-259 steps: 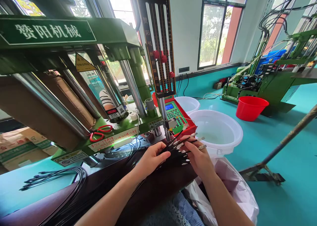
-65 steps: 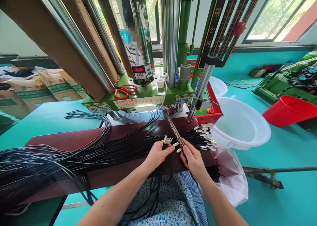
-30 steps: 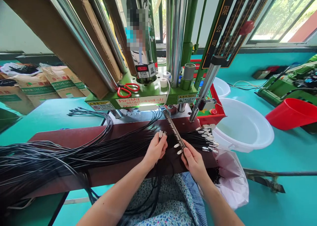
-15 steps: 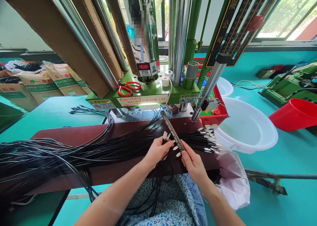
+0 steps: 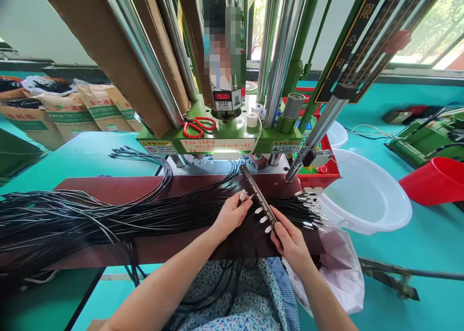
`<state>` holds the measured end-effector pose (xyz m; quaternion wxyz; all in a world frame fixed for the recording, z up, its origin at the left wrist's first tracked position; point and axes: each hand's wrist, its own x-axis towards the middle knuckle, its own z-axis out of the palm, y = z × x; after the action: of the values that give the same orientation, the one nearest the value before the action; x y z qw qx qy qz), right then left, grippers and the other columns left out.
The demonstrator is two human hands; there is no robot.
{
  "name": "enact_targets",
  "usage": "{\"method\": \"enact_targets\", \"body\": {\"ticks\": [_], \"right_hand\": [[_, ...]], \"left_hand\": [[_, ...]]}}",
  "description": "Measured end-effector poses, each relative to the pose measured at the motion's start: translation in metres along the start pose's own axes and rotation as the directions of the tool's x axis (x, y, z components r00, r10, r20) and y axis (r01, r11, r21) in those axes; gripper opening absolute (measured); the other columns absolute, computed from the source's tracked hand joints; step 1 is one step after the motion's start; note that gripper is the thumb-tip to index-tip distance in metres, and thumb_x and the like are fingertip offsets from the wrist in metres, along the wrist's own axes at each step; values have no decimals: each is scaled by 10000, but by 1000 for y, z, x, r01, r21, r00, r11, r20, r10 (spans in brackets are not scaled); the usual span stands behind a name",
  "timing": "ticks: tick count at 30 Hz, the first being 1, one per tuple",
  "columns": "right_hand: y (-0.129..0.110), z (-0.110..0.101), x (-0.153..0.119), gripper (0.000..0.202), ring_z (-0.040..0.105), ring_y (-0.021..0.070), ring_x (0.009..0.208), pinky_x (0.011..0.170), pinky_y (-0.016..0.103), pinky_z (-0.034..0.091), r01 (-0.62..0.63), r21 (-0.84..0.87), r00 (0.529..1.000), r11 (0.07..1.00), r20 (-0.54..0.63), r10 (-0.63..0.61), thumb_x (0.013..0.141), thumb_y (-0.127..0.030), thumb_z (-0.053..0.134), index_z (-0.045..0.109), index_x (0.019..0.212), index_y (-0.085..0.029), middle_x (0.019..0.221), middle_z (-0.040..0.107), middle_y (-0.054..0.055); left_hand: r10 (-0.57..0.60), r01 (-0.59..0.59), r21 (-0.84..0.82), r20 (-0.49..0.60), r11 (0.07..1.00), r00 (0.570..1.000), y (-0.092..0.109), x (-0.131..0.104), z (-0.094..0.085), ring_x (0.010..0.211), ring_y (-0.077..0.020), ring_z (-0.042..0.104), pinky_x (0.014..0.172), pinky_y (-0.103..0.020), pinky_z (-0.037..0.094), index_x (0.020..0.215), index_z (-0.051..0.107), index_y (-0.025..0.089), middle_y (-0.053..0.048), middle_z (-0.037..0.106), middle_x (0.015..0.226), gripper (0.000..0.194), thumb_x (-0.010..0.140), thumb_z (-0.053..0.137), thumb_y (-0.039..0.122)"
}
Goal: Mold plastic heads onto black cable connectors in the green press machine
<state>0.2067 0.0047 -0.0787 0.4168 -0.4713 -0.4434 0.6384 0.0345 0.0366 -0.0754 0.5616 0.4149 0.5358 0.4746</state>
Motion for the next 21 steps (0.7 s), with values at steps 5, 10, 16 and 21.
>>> {"method": "enact_targets", "body": {"ticks": [5,10,16,21], "right_hand": [[1,-1,1,574,251,60,431,381,167,131,-18,18,1000,1000,7,18,801,-467,549,454,1286,-174,494,299,-70],[2,-4,3,583,237,55,415,371,167,124,-18,-10,999,1000,29,18,819,-463,530,430,1306,-160,475,298,-75],[5,-6,3,570,240,55,419,374,173,122,-24,23,999,999,27,23,823,-436,538,425,1309,-161,482,308,-73],[9,-10,5,577,244,56,427,374,168,144,-18,24,999,1000,48,17,823,-446,537,414,1318,-176,497,308,-72]], "left_hand": [[178,-177,198,15,964,984,-2,1,-1,559,-75,346,546,-207,280,644,443,164,61,397,581,164,704,563,258],[202,-198,289,16,937,979,0,0,-1,591,-88,365,583,-212,284,647,416,174,56,430,607,136,727,514,223],[209,-206,290,20,935,978,2,-1,-2,591,-92,366,571,-213,275,683,418,182,52,421,618,201,791,482,339],[227,-231,296,47,927,973,2,-1,-2,603,-92,356,583,-218,272,682,406,180,50,417,629,197,814,457,316]]}}
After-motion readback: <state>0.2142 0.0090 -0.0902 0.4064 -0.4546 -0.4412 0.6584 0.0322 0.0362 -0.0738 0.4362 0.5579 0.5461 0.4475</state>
